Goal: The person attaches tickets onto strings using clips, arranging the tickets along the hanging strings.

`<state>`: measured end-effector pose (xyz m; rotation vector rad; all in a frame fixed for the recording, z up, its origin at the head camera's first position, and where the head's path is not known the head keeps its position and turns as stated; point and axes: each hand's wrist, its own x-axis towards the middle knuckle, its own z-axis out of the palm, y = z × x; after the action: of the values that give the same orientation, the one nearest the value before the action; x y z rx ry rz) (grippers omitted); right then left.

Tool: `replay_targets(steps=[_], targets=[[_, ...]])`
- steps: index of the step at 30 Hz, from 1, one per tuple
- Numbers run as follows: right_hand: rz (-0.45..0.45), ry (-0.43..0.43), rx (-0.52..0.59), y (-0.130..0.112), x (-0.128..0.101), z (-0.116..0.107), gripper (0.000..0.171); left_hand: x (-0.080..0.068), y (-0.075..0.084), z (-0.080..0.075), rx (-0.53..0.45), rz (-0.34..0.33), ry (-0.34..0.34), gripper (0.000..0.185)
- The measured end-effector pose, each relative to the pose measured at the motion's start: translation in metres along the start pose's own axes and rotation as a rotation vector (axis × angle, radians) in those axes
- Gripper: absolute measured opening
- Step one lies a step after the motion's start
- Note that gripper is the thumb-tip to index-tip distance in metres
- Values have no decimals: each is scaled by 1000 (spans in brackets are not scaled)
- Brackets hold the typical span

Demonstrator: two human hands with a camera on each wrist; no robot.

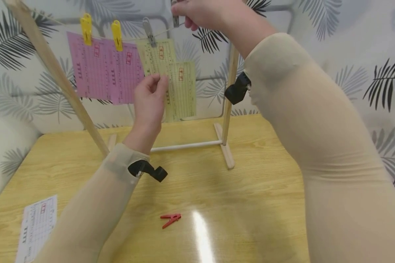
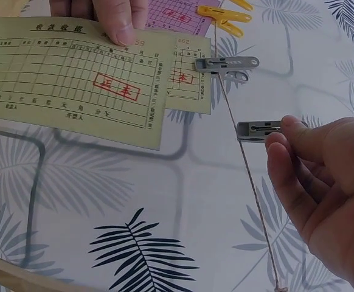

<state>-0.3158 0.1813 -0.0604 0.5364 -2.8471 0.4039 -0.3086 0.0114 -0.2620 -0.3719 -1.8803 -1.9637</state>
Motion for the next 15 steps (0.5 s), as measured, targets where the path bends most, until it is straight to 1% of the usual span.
replay_targets(steps=[2,8,12,15], targets=[[6,-5,10,1,2,1,43,4,3,2,15,2,9,19],[5,-4,-20,0,4,1,42,12,10,10,27,2,29,21],[4,-4,-12,-1,3,0,41,16,12,15,-11,-7,31,21],[15,-1,-26,-1,2,-1,40,18,14,18,-41,-5,27,20]])
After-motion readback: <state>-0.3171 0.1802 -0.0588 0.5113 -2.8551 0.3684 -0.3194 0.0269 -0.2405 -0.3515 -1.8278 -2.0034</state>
